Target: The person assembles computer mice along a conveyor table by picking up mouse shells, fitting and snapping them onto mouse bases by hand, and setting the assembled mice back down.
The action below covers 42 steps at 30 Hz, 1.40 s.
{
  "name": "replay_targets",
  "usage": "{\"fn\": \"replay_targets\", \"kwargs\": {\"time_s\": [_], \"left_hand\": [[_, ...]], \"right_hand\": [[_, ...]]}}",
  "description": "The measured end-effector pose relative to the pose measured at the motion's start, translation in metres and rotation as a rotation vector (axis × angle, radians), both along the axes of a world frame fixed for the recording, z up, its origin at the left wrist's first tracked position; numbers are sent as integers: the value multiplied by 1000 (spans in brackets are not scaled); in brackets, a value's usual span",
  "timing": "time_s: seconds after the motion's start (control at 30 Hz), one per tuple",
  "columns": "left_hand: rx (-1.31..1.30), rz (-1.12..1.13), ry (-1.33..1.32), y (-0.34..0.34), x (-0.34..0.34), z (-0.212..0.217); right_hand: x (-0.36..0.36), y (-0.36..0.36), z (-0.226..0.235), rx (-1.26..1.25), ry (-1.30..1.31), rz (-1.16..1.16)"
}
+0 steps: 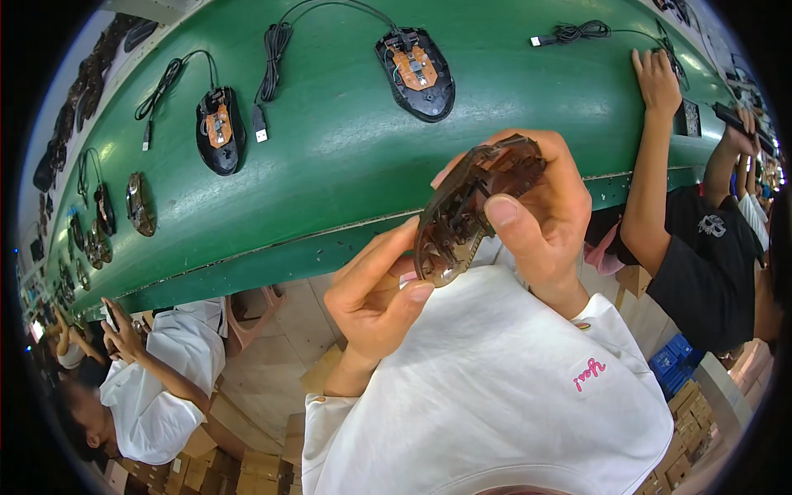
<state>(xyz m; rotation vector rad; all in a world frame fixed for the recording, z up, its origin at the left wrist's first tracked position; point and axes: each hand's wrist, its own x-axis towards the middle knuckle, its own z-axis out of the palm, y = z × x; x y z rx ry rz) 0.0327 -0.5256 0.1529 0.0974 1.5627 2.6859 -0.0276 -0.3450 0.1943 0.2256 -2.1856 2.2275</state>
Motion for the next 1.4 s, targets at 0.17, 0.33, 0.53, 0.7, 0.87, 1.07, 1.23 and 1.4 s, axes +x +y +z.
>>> {"fn": "replay_targets", "kwargs": {"time_s": [0.17,0.33,0.53,0.7,0.87,1.07,1.23,1.4], "left_hand": [[-25,-16,14,0,2,1],[-45,-4,31,-2,2,1],[-249,74,281,0,-10,1],[-565,217,557,0,-13,-2],[-733,273,639,0,-7,-2],[-693,259,640,-1,-4,-5],[-677,275,650,-2,-3,-7],[-670,267,647,-4,-2,-5]], "right_hand": [[3,1,-4,-43,-8,-12],[3,1,-1,-53,-15,8],[-4,-2,-9,-153,115,79],[0,-2,-9,-231,134,93],[2,4,-11,-233,130,133],[3,4,-7,-253,157,170],[2,0,-11,-234,209,171],[3,1,-9,-253,205,189]]}}
